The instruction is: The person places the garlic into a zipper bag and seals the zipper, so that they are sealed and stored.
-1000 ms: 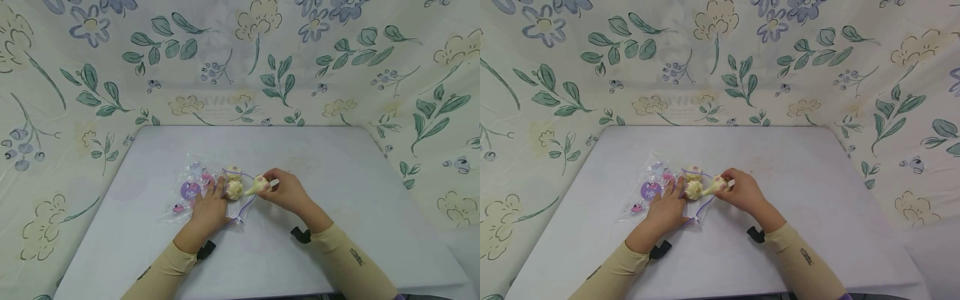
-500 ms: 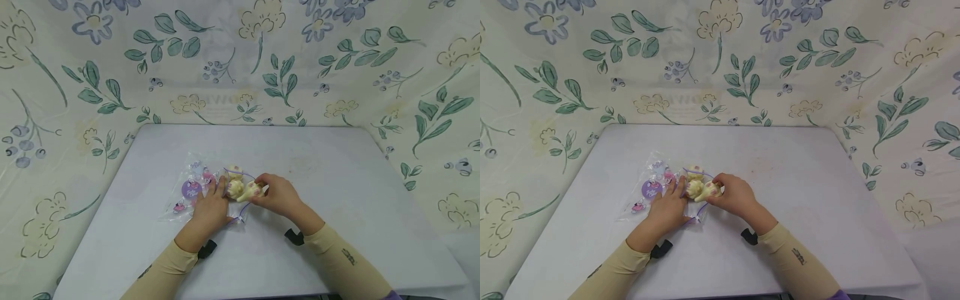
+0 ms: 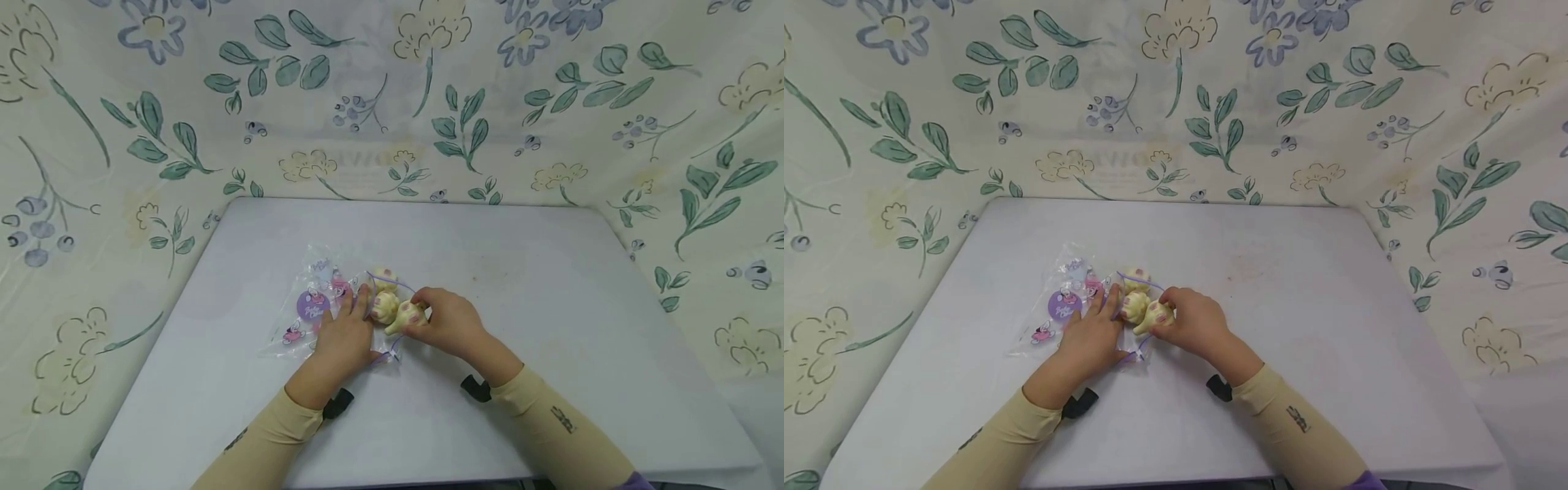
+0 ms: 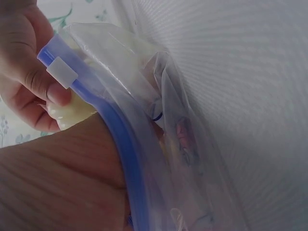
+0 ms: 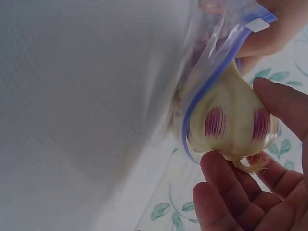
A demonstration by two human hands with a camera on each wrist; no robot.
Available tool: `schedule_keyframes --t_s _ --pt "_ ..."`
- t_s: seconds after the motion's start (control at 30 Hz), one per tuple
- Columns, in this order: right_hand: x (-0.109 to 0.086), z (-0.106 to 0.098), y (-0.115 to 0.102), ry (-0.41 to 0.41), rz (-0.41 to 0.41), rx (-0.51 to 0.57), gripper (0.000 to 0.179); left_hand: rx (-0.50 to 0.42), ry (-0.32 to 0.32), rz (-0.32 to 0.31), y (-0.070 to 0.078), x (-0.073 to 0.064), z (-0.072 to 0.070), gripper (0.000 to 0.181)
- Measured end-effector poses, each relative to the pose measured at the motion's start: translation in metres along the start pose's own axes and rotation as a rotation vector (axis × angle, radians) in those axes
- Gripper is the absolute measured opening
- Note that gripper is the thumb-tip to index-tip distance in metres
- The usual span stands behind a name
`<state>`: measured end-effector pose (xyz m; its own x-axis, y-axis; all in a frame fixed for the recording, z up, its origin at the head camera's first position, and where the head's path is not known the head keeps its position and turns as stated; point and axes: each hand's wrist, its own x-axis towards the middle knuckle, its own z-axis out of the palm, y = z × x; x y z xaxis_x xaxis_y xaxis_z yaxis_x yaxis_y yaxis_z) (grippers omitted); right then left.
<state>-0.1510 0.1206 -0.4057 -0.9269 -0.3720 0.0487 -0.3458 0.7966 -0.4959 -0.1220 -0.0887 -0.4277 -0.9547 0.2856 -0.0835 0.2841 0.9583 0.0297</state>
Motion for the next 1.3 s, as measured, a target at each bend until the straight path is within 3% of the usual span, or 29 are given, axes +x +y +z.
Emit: schedule_keyframes --t_s 0.93,1.3 --pt "0.003 0.019 -0.008 0.014 -0.092 -0.242 0.059 -0.017 0.007 0.011 0.000 0.000 0.000 0.071" --pt "0.000 0.010 0.000 -0.082 -0.139 -0.142 0.054 -0.026 0.008 0.011 0.000 -0.001 0.000 0.072"
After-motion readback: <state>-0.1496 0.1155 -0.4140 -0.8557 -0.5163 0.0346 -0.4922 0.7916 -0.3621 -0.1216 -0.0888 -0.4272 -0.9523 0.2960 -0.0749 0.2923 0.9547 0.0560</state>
